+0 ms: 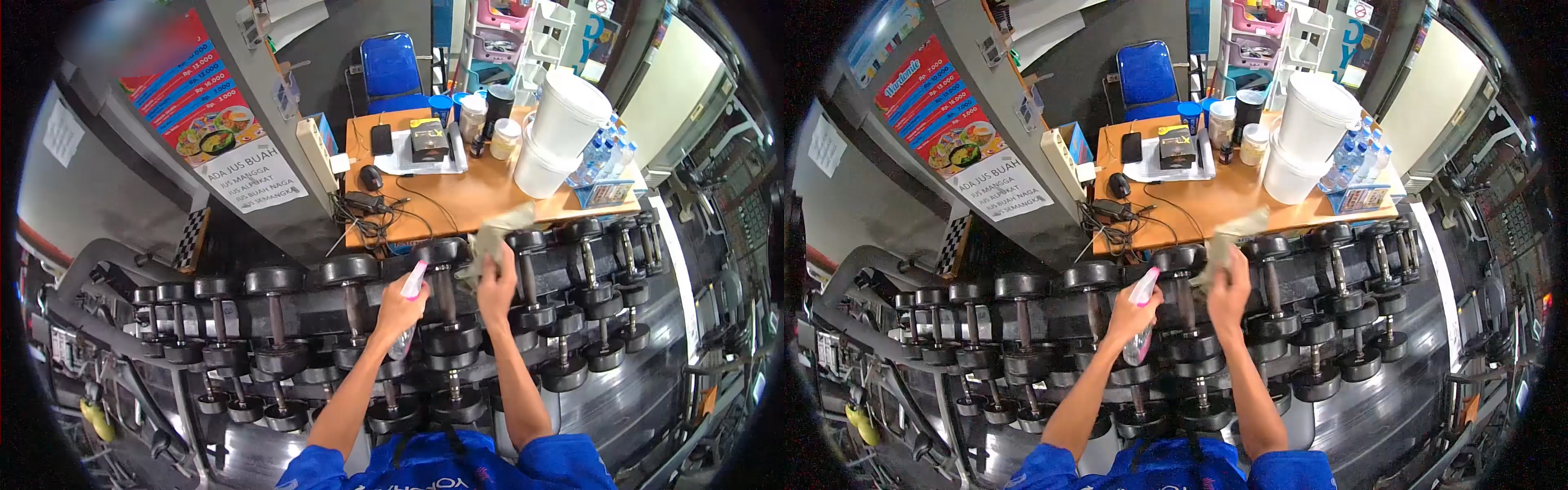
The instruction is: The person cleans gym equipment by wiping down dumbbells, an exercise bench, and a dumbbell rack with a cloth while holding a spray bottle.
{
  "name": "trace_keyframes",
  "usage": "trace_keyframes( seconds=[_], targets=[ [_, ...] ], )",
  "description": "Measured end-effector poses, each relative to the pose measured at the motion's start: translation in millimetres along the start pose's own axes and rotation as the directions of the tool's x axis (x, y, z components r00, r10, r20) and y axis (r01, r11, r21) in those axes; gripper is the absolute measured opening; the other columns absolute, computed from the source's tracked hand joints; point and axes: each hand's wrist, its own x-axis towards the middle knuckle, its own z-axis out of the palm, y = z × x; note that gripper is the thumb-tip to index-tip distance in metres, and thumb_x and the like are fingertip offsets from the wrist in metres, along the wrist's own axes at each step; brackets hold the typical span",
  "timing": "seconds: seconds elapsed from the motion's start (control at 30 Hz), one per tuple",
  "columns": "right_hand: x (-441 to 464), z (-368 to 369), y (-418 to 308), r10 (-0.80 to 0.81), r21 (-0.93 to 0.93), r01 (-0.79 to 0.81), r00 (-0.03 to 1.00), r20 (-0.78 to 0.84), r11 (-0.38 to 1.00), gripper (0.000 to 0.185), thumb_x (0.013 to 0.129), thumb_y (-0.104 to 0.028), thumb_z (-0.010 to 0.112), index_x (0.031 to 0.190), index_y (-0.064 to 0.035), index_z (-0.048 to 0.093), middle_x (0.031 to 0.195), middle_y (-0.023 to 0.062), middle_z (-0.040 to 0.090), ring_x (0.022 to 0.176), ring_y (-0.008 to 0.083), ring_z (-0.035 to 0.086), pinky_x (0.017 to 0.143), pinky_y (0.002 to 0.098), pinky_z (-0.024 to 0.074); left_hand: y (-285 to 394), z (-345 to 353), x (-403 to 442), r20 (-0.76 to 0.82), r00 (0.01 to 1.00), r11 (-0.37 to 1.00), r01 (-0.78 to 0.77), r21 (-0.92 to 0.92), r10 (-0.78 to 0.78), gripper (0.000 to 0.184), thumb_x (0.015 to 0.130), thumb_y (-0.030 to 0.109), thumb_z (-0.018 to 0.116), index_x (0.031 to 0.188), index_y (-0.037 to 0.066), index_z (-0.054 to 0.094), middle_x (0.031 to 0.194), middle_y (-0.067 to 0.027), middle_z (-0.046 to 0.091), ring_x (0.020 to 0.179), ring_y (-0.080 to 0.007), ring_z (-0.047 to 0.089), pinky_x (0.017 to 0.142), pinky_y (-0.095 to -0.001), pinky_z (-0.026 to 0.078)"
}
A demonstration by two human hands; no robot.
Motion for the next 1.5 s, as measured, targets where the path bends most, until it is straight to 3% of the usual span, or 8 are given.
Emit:
trace_keyframes(
  seconds=[0.07,0.17,0.37,0.57,0.8,0.97,1.13,1.5],
  targets=[
    [13,22,-11,-0.352,-0.319,0.408,0.909,0.222,0.855,0.041,0.081,0.002,0.056,0.120,-0.0065,0.062,0.126,0.0150,0.059,0.115,0.0337,0.055,0.100,0.0418,0.0427,-10,0,-19,0.008,0.999,0.996,0.051,-0.071,-0.051,0.012,0.087,0.014,0.065,0.090,0.001,0.063,0.065,-0.0067,0.063,0.050,-0.0148,0.062,0.048,-0.0310,0.049],
    [16,51,12,-0.348,-0.349,0.724,0.623,0.700,0.595,0.038,0.077,-0.006,0.060,0.111,-0.0194,0.068,0.125,0.0075,0.059,0.118,0.0285,0.052,0.109,0.0490,0.0331,-27,18,-54,0.064,0.987,0.960,0.156,-0.233,-0.145,0.015,0.089,0.013,0.066,0.099,0.002,0.065,0.074,-0.0051,0.067,0.051,-0.0117,0.061,0.048,-0.0293,0.048],
    [12,33,28,-0.477,-0.287,0.743,0.626,0.616,0.605,0.040,0.073,-0.002,0.063,0.108,-0.0207,0.070,0.129,0.0045,0.057,0.123,0.0255,0.050,0.110,0.0500,0.0323,-51,49,-95,0.142,0.975,0.953,0.201,-0.227,-0.172,0.009,0.089,0.005,0.064,0.097,0.002,0.062,0.106,-0.0086,0.070,0.055,-0.0082,0.059,0.051,-0.0254,0.048],
    [-3,22,83,-0.212,-0.157,0.268,0.930,0.301,0.951,0.055,0.076,0.016,0.048,0.123,-0.0093,0.063,0.133,0.0155,0.055,0.126,0.0366,0.050,0.105,0.0400,0.0414,-61,48,-88,0.105,0.994,0.982,0.011,-0.189,0.009,0.008,0.090,0.004,0.063,0.097,0.001,0.060,0.121,-0.0123,0.067,0.057,-0.0072,0.059,0.052,-0.0249,0.049],
    [12,30,103,0.414,0.042,-0.434,0.881,0.229,0.900,0.041,0.093,0.003,0.043,0.131,-0.0056,0.056,0.123,0.0191,0.063,0.117,0.0338,0.058,0.100,0.0349,0.0421,-62,46,-88,0.143,0.990,0.979,0.016,-0.201,0.013,0.009,0.090,0.004,0.063,0.098,0.001,0.061,0.119,-0.0093,0.067,0.057,-0.0075,0.059,0.052,-0.0250,0.049],
    [16,34,85,-0.089,-0.139,0.125,0.965,0.245,0.982,0.046,0.081,0.012,0.049,0.121,-0.0063,0.061,0.122,0.0163,0.060,0.116,0.0365,0.055,0.099,0.0388,0.0445,-64,48,-85,0.087,0.986,0.988,-0.133,-0.074,0.139,0.013,0.089,0.008,0.066,0.100,0.002,0.064,0.097,-0.0048,0.070,0.056,-0.0077,0.058,0.052,-0.0258,0.047],
    [25,41,34,-0.438,-0.317,0.667,0.707,0.556,0.674,0.038,0.078,0.004,0.058,0.109,-0.0144,0.069,0.119,0.0081,0.062,0.115,0.0301,0.055,0.101,0.0449,0.0420,-65,47,-83,0.090,0.983,0.984,-0.150,-0.094,0.158,0.014,0.087,0.009,0.067,0.100,0.003,0.066,0.079,-0.0028,0.067,0.059,-0.0082,0.059,0.056,-0.0260,0.048],
    [15,148,33,0.166,-0.218,0.976,0.217,0.962,-0.012,0.029,0.090,-0.023,0.059,0.117,-0.0188,0.069,0.130,0.0039,0.058,0.117,0.0261,0.054,0.103,0.0555,0.0356,-63,40,-82,0.157,0.962,0.972,-0.209,-0.108,0.224,0.019,0.088,0.011,0.069,0.105,0.005,0.063,0.081,-0.0031,0.066,0.059,-0.0104,0.061,0.055,-0.0275,0.050]
  ],
)
